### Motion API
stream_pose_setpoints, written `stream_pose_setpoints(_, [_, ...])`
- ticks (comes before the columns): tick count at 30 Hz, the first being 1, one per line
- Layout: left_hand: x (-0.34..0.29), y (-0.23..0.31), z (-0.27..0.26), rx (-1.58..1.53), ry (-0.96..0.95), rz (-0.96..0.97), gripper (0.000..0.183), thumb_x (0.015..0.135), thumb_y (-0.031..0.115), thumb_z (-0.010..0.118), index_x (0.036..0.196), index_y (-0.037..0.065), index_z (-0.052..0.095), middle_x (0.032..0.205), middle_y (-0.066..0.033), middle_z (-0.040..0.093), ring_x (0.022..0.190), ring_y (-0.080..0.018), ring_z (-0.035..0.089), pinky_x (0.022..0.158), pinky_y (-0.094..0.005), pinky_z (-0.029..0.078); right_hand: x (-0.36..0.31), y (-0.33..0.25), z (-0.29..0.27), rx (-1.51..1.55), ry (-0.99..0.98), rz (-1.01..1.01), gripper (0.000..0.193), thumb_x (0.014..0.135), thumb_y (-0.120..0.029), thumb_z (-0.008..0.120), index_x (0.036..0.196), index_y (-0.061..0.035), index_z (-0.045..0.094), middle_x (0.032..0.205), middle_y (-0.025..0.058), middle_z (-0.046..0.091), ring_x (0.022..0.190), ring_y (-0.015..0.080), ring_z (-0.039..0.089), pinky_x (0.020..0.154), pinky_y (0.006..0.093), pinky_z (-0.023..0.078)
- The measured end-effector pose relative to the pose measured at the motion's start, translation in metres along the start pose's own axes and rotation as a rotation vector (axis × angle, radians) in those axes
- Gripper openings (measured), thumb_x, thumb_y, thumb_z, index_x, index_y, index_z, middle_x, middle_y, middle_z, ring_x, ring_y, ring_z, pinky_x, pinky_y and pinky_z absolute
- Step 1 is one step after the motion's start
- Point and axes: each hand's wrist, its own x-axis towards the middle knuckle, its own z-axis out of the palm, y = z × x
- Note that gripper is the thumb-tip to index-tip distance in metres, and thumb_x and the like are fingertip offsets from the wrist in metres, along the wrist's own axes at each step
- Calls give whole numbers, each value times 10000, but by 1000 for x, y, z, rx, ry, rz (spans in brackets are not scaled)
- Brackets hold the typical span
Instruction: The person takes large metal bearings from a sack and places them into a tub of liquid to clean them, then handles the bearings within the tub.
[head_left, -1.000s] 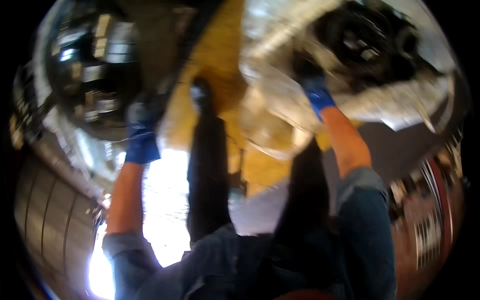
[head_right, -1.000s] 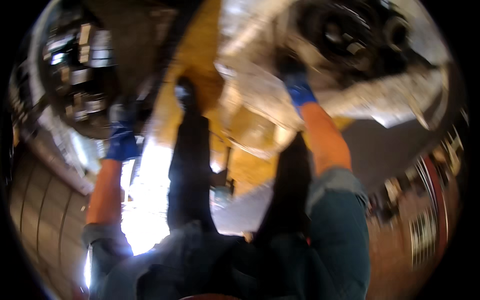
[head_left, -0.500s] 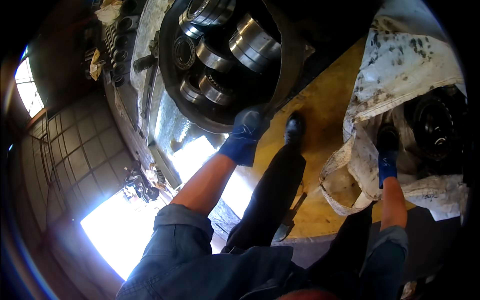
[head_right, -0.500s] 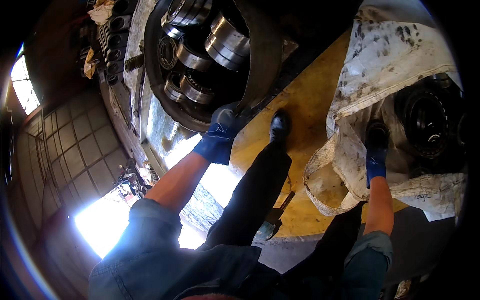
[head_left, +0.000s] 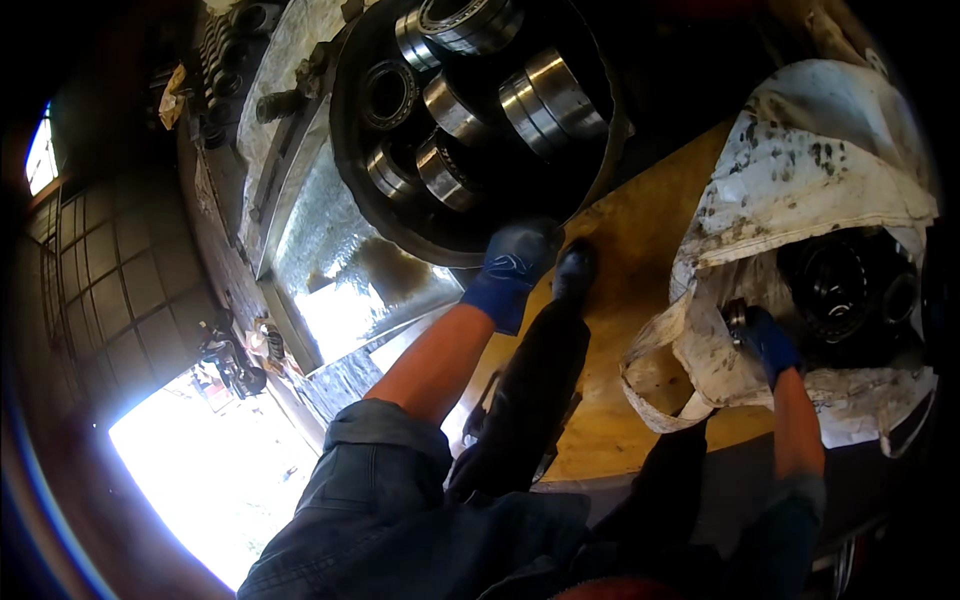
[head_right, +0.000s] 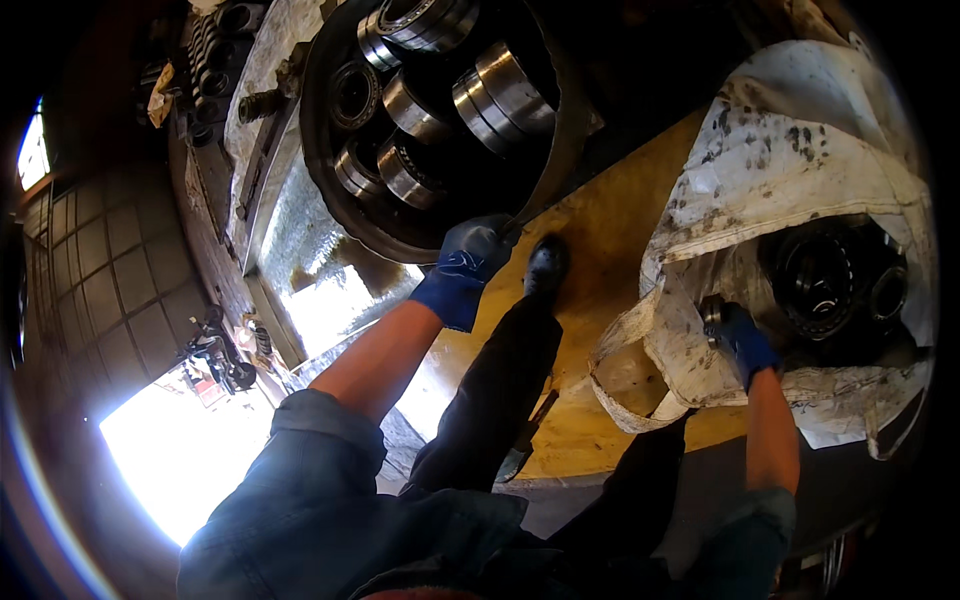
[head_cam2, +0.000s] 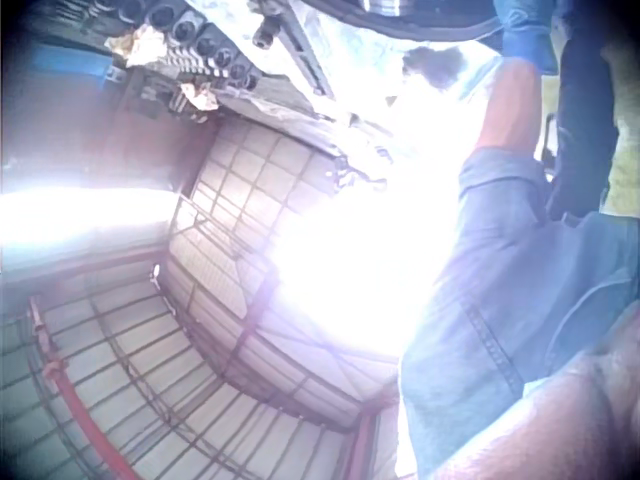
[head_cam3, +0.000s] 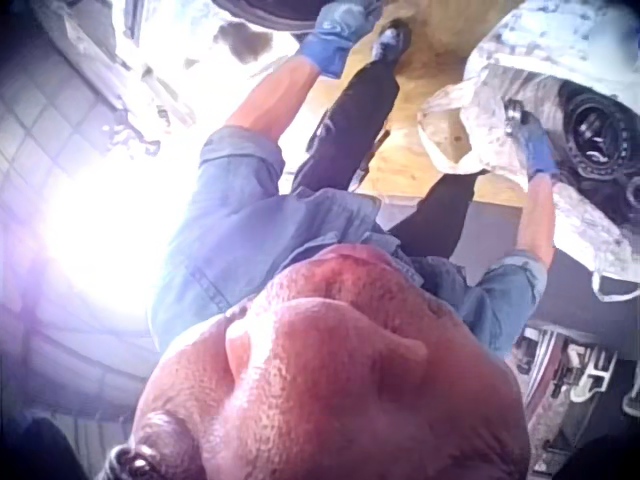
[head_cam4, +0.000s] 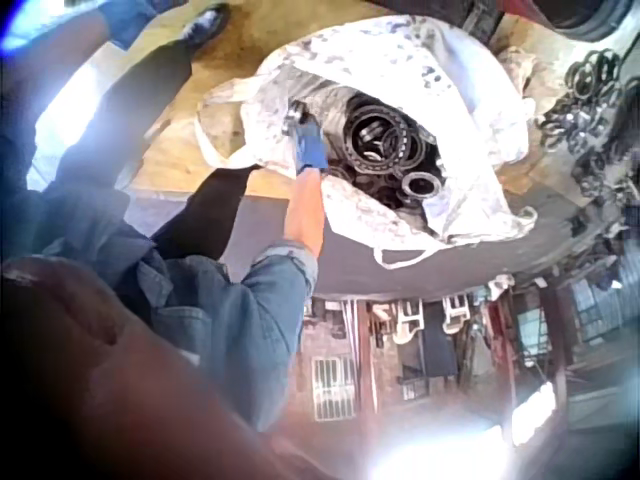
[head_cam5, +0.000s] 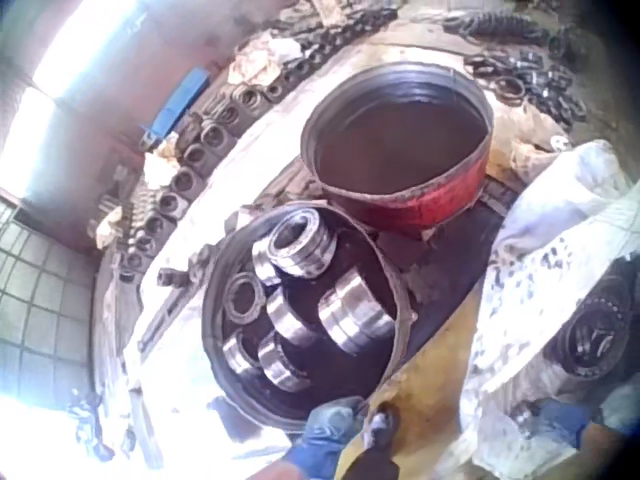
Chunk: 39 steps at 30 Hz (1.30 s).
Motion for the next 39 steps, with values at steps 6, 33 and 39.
stream_pose_setpoints(6, [4, -33, 26, -226, 65, 67, 239, 937, 317, 617, 937, 115, 745, 887, -144, 727, 820, -351, 702, 729, -432, 570, -51, -184, -49, 793, -145, 171, 397, 958, -150, 663, 1321, -14, 576, 1185, 132, 679, 1014, 268, 665, 876, 405, 567])
stream_pose_setpoints(33, [8, -16, 20, -238, 52, -23, 207, 895, 151, 572, 965, 51, 739, 974, -144, 743, 879, -282, 731, 727, -420, 597, 404, -772, 45, -1140, 101, -509, 415, 887, -250, 681, 1226, -19, 614, 1065, 164, 740, 971, 274, 737, 873, 421, 593])
stream_pose_setpoints(39, [4, -22, 23, -261, 16, -32, 172, 873, 156, 574, 912, 77, 721, 914, -120, 723, 857, -252, 719, 702, -408, 591, 408, -742, 68, -1151, 233, -706, 302, 922, -167, 651, 1171, -1, 613, 861, 104, 723, 791, 215, 732, 722, 383, 598])
